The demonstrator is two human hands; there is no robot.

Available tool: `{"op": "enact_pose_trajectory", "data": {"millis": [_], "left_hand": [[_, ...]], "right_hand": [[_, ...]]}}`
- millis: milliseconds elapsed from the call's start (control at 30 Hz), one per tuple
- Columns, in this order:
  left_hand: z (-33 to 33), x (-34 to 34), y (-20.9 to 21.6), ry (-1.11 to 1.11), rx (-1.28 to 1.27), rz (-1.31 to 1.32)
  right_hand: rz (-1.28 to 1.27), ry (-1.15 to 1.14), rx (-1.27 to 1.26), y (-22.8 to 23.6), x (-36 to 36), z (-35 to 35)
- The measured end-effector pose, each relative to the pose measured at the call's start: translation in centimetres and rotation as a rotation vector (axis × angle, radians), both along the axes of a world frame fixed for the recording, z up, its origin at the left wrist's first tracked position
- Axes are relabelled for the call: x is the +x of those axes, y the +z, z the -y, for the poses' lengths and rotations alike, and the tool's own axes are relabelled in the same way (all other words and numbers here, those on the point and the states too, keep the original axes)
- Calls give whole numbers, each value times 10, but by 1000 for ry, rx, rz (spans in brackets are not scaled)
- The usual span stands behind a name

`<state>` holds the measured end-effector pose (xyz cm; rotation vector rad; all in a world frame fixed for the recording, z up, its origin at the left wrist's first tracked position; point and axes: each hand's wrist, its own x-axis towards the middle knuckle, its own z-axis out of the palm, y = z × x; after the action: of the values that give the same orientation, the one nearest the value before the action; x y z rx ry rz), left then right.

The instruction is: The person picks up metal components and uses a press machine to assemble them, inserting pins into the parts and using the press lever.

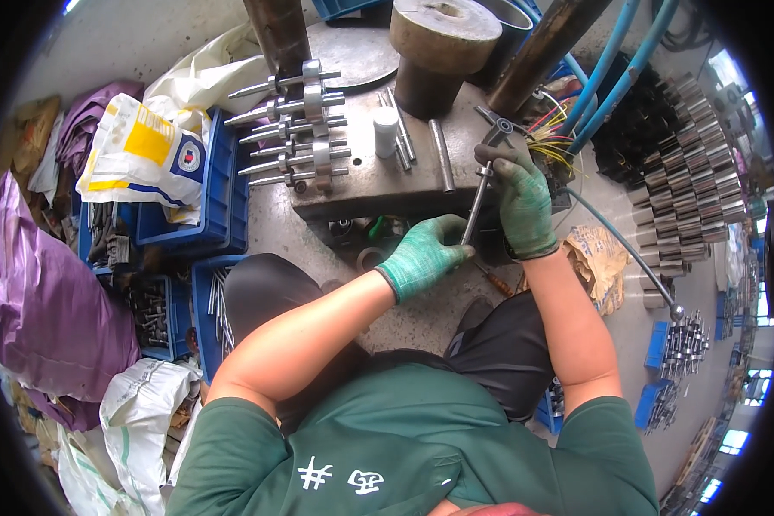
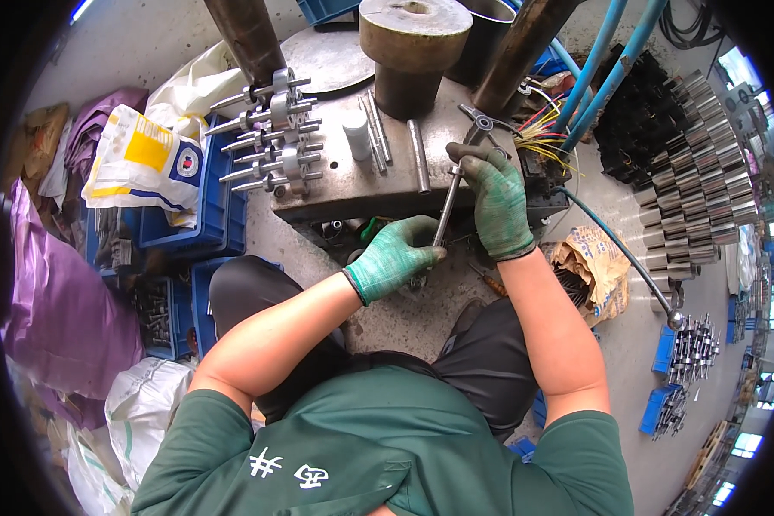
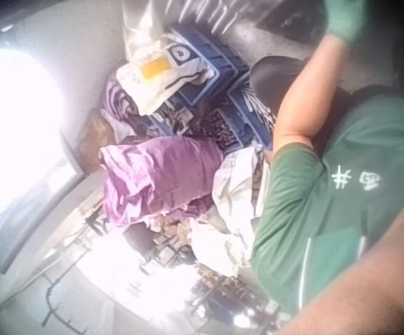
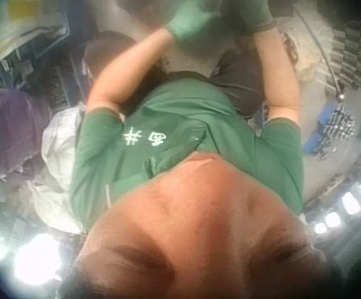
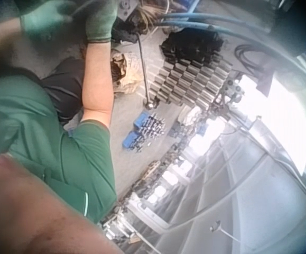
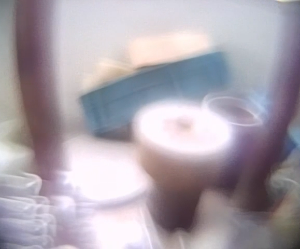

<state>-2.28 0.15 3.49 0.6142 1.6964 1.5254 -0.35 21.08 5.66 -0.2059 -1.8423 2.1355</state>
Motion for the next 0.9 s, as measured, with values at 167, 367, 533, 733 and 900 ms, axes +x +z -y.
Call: {"op": "enact_pose_trajectory", "data": {"millis": [167,367,533,733,900], "left_hand": [[-3,-2,-8,41,-35,-66],[-5,-1,-11,60,-36,-173],[-5,0,-4,88,-28,-174],[-8,-2,-20,143,-43,-251],[-9,-5,-24,135,-32,-341]], "right_hand": [[317,23,-260,14,1,16],[187,165,-309,13,7,17],[189,141,-197,20,9,19],[222,212,-132,31,12,22],[152,39,338,19,14,18]]}}
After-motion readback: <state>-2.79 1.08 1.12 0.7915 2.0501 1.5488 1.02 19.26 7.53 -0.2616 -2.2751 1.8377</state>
